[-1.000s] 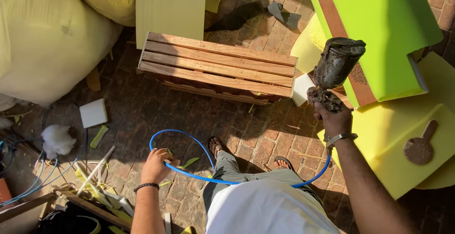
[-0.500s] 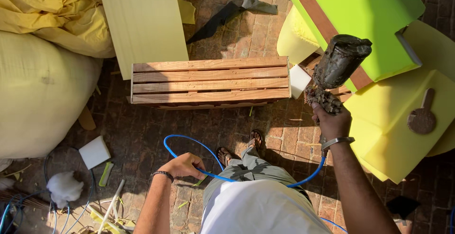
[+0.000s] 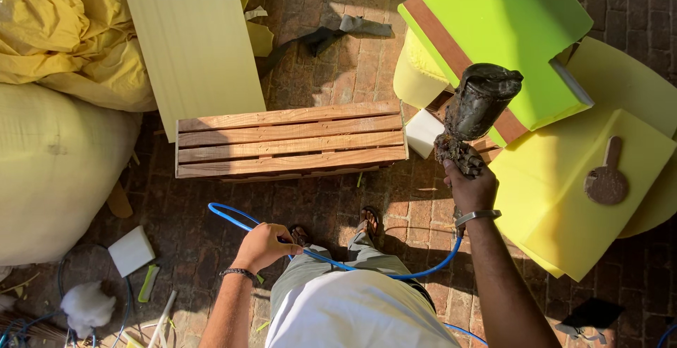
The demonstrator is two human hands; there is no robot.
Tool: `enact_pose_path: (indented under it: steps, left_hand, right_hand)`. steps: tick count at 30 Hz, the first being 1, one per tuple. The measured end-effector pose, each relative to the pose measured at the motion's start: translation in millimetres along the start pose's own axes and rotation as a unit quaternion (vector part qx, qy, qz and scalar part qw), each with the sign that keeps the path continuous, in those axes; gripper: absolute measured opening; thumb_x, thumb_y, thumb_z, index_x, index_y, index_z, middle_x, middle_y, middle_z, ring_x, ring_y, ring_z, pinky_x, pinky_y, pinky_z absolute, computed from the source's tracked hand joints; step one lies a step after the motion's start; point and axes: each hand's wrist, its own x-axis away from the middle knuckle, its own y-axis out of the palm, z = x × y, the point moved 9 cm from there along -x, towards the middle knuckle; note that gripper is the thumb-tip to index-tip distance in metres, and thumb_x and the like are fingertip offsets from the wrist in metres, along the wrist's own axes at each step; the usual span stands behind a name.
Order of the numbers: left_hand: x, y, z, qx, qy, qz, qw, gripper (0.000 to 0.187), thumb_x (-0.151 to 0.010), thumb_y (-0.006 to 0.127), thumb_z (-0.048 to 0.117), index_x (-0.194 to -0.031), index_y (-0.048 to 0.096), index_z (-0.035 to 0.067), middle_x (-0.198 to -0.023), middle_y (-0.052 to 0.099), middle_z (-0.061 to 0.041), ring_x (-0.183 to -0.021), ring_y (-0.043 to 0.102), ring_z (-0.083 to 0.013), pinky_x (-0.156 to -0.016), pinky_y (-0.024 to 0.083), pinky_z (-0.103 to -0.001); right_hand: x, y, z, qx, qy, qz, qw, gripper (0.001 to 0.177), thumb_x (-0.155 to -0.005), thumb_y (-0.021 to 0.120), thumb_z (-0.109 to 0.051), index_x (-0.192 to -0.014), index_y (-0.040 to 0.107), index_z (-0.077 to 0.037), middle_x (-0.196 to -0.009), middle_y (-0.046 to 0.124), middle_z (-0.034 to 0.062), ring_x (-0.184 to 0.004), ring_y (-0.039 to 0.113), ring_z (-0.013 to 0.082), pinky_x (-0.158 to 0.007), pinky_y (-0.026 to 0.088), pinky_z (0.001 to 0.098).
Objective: The person cuts a large white foam sheet using a metal ruler as a guide, then sprays adhesive onto a wooden slat bench, and finally places the cut foam onto the bench. The person also uses a pneumatic spray gun connected to a blue hose.
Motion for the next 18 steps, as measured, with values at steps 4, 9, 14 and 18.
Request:
enact_pose_path:
  steps: [4,9,14,18]
  left_hand:
    - [-12,-6,7,-0.012,0.016,0.004,1.0,0.042,-0.063,0.092,0.049,-0.084,0.081,0.014,-0.081,0.078,-0.005,-0.079,0.074,-0.0219,-0.071,0.056,-0.037]
    - [-19,-22,17,-0.031,0.084,0.064,0.994,0.043,-0.06,0.093,0.05,-0.081,0.082,0.014,-0.083,0.077,-0.006,-0.09,0.069,-0.0243,-0.075,0.056,-0.039]
    - [-20,-22,7,-0.021,0.07,0.037,0.997,0.042,-0.061,0.091,0.051,-0.083,0.082,0.016,-0.083,0.077,-0.004,-0.089,0.07,-0.0226,-0.075,0.057,-0.039]
    - [-21,-22,6,-0.029,0.082,0.034,0.996,0.041,-0.062,0.091,0.051,-0.083,0.082,0.017,-0.082,0.077,-0.003,-0.088,0.07,-0.0218,-0.075,0.056,-0.039]
  right_hand:
    - [4,-1,4,-0.006,0.008,-0.026,1.0,0.03,-0.093,0.079,-0.013,-0.118,0.072,0.0,-0.091,0.078,0.0063,-0.068,0.071,0.0128,-0.063,0.057,0.029]
    - [21,-10,-9,-0.008,-0.02,0.043,0.999,0.042,-0.091,0.076,-0.011,-0.131,0.066,-0.005,-0.094,0.077,0.0047,-0.068,0.07,0.0125,-0.063,0.057,0.0286]
    - [35,-15,-6,0.006,0.001,0.07,0.998,0.052,-0.09,0.077,-0.012,-0.137,0.056,-0.005,-0.09,0.076,0.0064,-0.069,0.072,0.0127,-0.065,0.059,0.0281]
    - [50,-19,13,0.04,0.029,0.068,0.996,0.044,-0.092,0.076,-0.013,-0.132,0.063,-0.001,-0.091,0.076,0.0044,-0.071,0.072,0.0129,-0.066,0.06,0.0292]
